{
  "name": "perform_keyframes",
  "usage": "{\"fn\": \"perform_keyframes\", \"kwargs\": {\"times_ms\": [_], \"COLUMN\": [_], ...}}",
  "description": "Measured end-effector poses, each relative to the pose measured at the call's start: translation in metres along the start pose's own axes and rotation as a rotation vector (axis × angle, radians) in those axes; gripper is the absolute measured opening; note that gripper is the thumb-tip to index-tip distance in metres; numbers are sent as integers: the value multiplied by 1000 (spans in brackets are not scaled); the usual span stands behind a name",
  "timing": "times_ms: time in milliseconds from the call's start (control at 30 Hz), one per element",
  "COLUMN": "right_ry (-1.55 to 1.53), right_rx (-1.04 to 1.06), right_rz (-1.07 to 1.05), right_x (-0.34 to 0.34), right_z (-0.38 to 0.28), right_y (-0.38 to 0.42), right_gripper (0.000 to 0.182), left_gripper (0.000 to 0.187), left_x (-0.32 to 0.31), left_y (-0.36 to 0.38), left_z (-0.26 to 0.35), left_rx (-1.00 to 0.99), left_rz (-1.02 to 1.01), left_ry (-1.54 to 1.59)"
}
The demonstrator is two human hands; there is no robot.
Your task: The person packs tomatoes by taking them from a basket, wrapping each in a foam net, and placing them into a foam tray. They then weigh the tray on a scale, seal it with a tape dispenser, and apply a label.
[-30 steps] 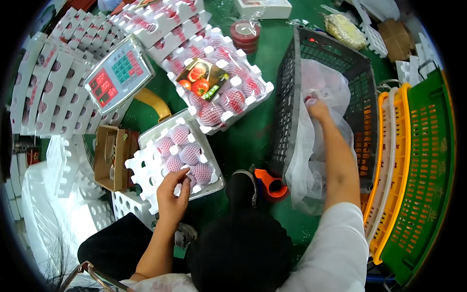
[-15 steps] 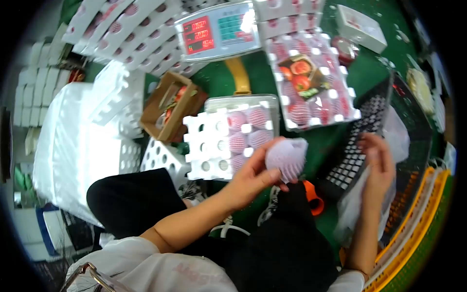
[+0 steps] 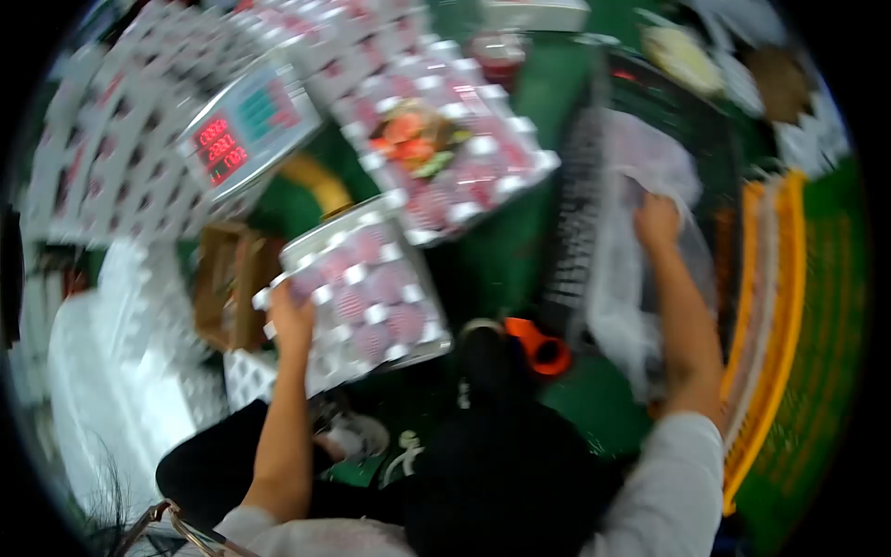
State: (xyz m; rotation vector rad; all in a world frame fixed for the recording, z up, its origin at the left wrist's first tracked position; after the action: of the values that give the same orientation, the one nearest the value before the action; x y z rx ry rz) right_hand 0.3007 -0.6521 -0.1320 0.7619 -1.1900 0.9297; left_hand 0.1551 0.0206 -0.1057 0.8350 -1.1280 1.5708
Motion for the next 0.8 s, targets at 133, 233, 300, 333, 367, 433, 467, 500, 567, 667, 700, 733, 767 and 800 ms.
{"fn": "perform_keyframes", "kwargs": {"times_ms": [133,233,300,333,367,433,467,500,567,667,700,733,767,800], "right_ry": [-176,-383,-331,-221,-111,-17,-130,-237,-420,-756,-872,-967,-1067,-1112], "right_rx": [-175,25,77,9,-57,-187,-204,-221,-57,188,274,325,378,331], "right_rz": [115,84,11,-69,-141,-274,-404,-532,-444,-168,-94,-82,-77,-151], "right_x": [-17,-13,-25,-47,-67,-97,-100,-97,-82,92,139,172,199,224], "right_z": [77,58,44,41,37,41,49,59,76,30,11,-5,-22,-41], "right_y": [-15,-17,-11,-8,-6,-10,-13,-18,-35,2,23,47,76,111], "right_gripper": [29,26,28,33,37,61,65,70,88,84,83,84,86,86], "left_gripper": [47,49,50,51,52,53,53,52,50,50,51,53,54,56], "left_x": [0,-4,-1,5,10,28,38,47,66,78,75,72,71,71], "left_y": [-6,-7,-7,-10,-9,-9,-6,-8,-20,-32,-30,-29,-27,-23], "left_z": [14,8,11,19,28,48,58,74,110,148,161,174,191,208], "left_rx": [-151,4,-4,-3,64,19,-1,20,-50,-117,-101,-89,-142,-191], "left_rz": [-75,-115,-139,-149,-246,-56,34,96,180,260,180,96,45,-10], "left_ry": [-225,-36,-61,-73,-226,-187,-167,-79,122,535,657,773,883,984]}}
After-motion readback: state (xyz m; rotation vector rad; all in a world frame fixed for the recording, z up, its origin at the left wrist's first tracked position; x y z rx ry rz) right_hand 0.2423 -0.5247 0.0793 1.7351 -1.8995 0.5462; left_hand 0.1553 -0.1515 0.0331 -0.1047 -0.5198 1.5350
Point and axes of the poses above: each hand's wrist, its own y-axis away from the middle knuckle, its own x-axis out of the back of the hand, z = x × y, the point moved 4 cm from there along -y, towards the middle knuckle, and after that the axes turned 13 degrees about -x, right-handed, at the moved point
